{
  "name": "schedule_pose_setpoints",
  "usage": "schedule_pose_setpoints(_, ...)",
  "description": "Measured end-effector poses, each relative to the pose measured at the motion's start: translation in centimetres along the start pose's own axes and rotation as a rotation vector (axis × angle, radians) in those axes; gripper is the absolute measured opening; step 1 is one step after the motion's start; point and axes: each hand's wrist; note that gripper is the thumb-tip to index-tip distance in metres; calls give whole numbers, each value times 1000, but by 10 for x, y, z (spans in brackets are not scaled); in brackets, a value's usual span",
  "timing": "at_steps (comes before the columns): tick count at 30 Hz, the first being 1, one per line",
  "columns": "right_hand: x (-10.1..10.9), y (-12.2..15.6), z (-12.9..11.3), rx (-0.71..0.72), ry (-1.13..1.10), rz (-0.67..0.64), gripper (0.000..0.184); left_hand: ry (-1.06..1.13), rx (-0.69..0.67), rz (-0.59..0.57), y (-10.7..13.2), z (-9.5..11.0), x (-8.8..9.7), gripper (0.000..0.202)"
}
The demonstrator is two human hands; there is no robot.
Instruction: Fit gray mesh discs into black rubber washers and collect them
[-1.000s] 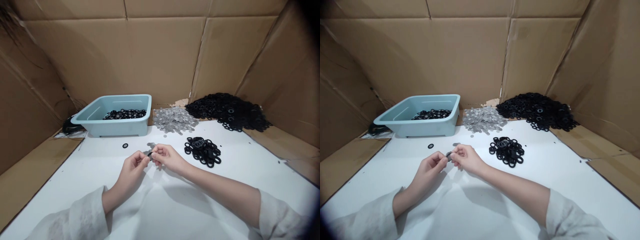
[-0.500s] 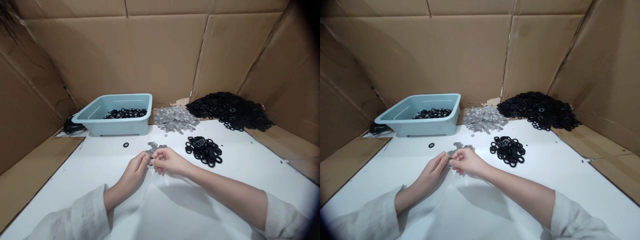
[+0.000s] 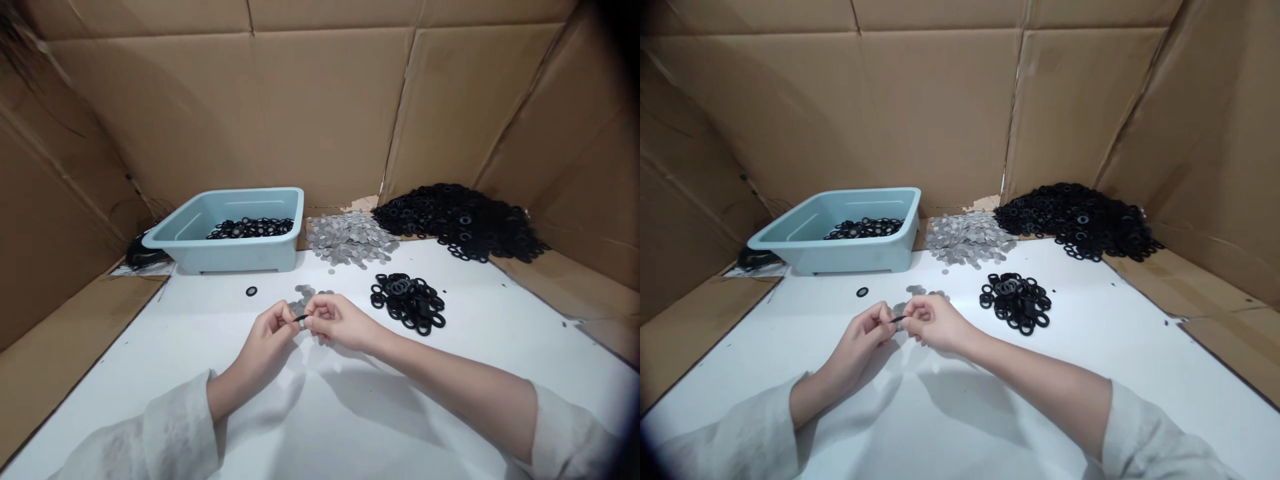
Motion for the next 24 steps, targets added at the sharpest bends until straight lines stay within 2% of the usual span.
schedule_pose_setpoints(6,4,-1,1,-37,-61,19,18,-161,-39,-2,1,0,5,23)
schedule_pose_setpoints(11,10,0,-2,-134,-35,-82,20,-234,-55,-79,1,-5,6,23)
schedule_pose_setpoints(16,7,0,-1,-118,-62,-56,20,-243,-46,-145,-1,-6,7,26)
schedule_pose_setpoints(20,2,1,4,-74,80,-103,15,-157,-7,-170,-1,-6,4,29)
schedule_pose_setpoints(24,0,5,1,50,373,-79,12,-7,32,-192,-1,-6,1,28)
Point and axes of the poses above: each hand's wrist, its own y-axis away from the middle knuckle, its own x-axis out of the back of the hand, z = x × y, and after that the axes turned 6 degrees about x, right-handed
